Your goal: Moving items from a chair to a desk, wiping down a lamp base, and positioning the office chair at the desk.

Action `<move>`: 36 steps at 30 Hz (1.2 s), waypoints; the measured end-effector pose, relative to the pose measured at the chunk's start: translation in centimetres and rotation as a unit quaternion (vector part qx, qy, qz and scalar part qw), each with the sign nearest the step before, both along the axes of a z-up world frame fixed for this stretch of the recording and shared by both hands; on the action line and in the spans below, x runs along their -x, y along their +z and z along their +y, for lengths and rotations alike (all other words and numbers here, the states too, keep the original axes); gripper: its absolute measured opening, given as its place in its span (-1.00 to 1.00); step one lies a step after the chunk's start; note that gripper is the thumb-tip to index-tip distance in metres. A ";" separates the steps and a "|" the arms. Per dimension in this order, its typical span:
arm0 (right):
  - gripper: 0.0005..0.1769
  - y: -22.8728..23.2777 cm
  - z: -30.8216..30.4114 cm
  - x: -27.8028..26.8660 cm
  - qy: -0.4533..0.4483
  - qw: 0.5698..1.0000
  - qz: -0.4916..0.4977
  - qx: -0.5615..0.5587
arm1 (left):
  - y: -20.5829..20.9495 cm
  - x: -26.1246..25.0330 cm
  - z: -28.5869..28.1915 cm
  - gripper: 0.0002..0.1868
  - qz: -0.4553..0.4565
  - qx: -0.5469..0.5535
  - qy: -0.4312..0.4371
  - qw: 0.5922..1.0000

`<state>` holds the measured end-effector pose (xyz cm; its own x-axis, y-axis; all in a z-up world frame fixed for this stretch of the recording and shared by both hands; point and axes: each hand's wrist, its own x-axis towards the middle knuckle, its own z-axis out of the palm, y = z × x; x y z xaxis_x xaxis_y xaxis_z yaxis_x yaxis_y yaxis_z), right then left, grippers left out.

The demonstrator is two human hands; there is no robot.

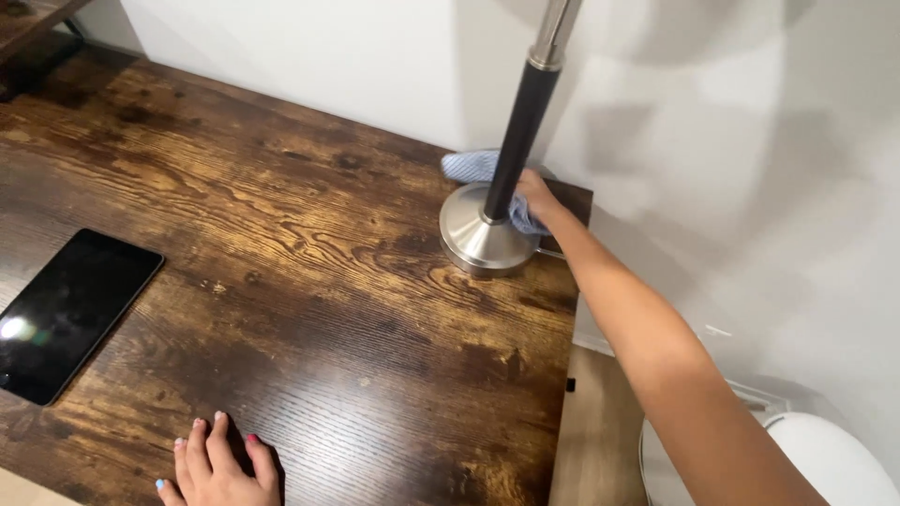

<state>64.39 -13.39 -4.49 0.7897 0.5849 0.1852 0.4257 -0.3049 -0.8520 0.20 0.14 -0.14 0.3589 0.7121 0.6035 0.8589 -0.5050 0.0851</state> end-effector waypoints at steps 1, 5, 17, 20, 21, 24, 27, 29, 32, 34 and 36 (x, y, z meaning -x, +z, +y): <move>-0.90 0.1 0.4 -0.4 -0.008 1.000 -0.011 0.009 | -0.4 -0.1 0.2 -0.54 -0.001 0.000 0.002 1.000; -0.86 0.6 1.4 -1.1 -0.032 0.998 -0.042 0.037 | -0.6 -0.1 0.5 -0.50 0.017 0.038 0.022 0.999; -0.62 5.5 -1.4 6.6 -0.184 0.980 -0.048 0.053 | -0.3 -0.3 0.1 -0.53 0.017 0.007 0.025 1.000; -0.62 3.1 -0.6 3.8 -0.188 0.973 -0.083 0.108 | -0.6 -0.3 0.2 -0.53 -0.008 -0.016 0.013 1.000; -0.63 3.2 -0.2 3.5 -0.176 0.975 -0.079 0.112 | -0.6 -0.3 0.1 -0.53 0.007 -0.008 0.025 1.000; -0.66 3.6 0.7 3.0 -0.148 0.979 -0.067 0.123 | -0.3 -0.5 0.3 -0.54 0.021 -0.014 0.040 0.999; -0.67 4.0 0.6 3.0 -0.120 0.982 -0.052 0.138 | -0.2 -0.3 -0.1 -0.55 0.025 -0.013 0.041 0.999; -0.67 5.0 0.6 3.2 -0.108 0.983 -0.045 0.143 | -0.1 -0.3 -0.1 -0.54 0.031 -0.002 0.038 0.999; -0.65 7.9 -0.1 6.5 -0.084 0.985 -0.033 0.150 | -0.4 -0.2 -0.1 -0.54 0.016 0.010 0.033 0.999; -0.59 11.6 -2.0 11.9 -0.149 0.953 -0.055 0.257 | -0.8 -0.2 0.1 -0.53 0.008 0.001 0.029 1.000; -0.80 13.3 -3.9 15.9 -0.151 0.946 -0.047 0.282 | -1.1 0.0 0.0 -0.54 0.004 -0.003 0.026 1.000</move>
